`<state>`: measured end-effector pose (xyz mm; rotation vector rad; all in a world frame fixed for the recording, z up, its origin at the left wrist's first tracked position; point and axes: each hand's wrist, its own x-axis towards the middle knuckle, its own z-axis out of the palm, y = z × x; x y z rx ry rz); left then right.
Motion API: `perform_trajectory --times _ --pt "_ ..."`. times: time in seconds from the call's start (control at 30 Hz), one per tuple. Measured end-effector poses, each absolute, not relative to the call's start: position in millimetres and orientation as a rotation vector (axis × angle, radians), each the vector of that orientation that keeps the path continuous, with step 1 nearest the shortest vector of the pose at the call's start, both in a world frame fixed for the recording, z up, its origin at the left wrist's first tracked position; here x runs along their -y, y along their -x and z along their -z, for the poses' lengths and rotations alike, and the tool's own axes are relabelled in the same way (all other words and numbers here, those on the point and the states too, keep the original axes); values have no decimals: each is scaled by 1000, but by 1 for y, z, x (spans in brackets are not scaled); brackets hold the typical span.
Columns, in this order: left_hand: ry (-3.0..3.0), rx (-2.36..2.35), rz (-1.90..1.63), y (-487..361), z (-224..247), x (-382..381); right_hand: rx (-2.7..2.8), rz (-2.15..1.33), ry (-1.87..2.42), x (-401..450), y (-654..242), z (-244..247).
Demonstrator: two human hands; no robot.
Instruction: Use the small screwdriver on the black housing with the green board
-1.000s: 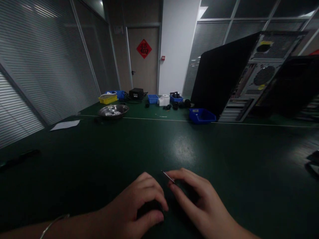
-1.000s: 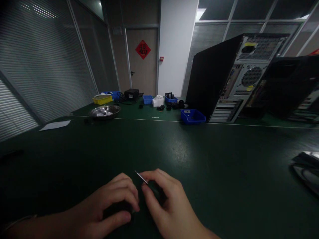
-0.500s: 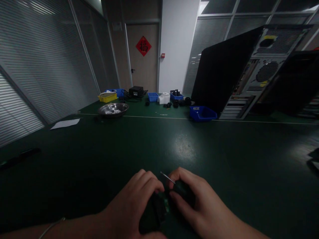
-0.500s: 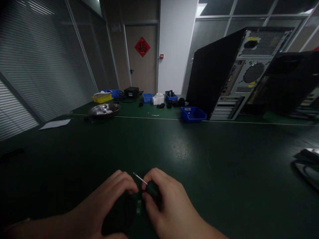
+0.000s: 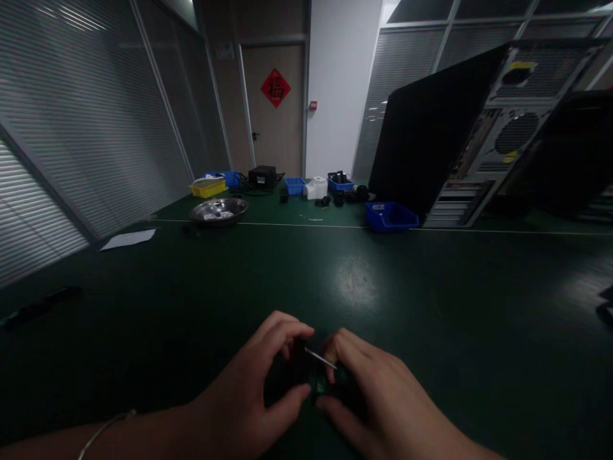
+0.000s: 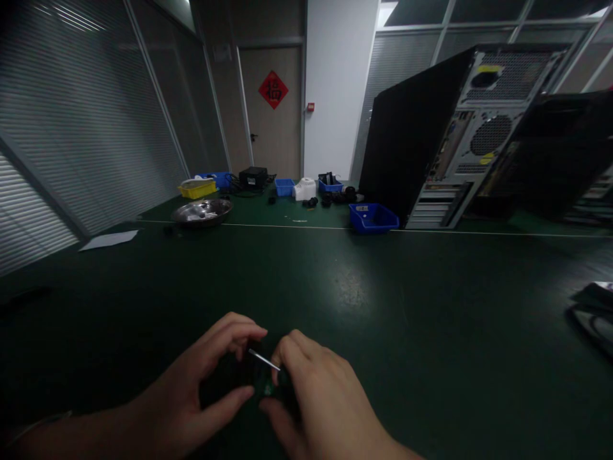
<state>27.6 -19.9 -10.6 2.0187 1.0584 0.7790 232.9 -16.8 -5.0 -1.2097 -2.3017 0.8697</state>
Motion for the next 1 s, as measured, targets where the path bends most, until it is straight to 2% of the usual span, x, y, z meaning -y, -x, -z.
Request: perform_trajectory --times 0.3,0.6,1.0 --pt "-1488 -952 -785 -30 11 12 2087 -939 1072 13 -237 15" --pt "-1683 -874 -732 -30 6 17 1971 -966 803 18 -233 8" --pt "-1692 -877 -710 -28 4 18 2087 -881 762 18 -234 11"
